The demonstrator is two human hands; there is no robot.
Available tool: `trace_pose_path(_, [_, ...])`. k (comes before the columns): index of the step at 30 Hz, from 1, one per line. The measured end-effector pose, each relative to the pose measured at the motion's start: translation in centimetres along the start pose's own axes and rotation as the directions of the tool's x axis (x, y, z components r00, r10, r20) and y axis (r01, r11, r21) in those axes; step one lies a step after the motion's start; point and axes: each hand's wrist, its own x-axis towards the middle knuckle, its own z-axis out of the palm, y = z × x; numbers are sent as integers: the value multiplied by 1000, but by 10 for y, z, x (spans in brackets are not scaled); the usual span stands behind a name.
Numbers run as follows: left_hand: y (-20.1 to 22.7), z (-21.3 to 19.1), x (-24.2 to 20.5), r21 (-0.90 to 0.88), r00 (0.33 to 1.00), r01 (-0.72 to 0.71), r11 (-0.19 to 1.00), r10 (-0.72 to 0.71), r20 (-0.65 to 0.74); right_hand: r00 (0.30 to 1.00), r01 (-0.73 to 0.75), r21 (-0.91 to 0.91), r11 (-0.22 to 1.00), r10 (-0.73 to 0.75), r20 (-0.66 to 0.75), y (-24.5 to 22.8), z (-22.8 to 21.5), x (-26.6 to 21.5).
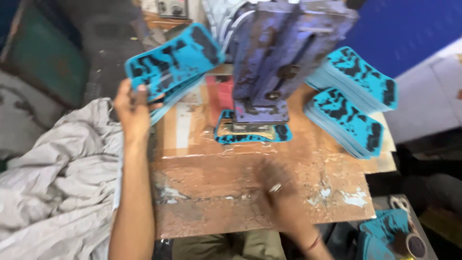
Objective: The person repeatedly places blue and black patterned shoe soles under a vertical press machine, activates the press, and then removes the soles to stack them on the table.
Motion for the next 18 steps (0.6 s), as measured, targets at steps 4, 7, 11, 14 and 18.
trace_pose_path(4, [-16,-15,2,-8,1000,-16,1000,16,-2,880,-412,-75,908,376,-289,128,-62,16])
trace_pose_path(7, [-22,-25,4,127,999,-46,991,47,-7,914,-333,-558,760,116,-388,142,-101,39])
trace_pose_path(11, [2,-22,-5,476,993,-8,880,63,-99,926,-334,-441,833,204,-316,124,-100,23])
trace_pose_path(14, [43,-5,-16,853,902,-208,479,431,-22,894,-342,-265,902,224,-389,111,-104,17])
trace_pose_path(18, [55,12,-22,908,786,-323,267,611,100,913,-352,-319,880,248,-323,113,-126,28])
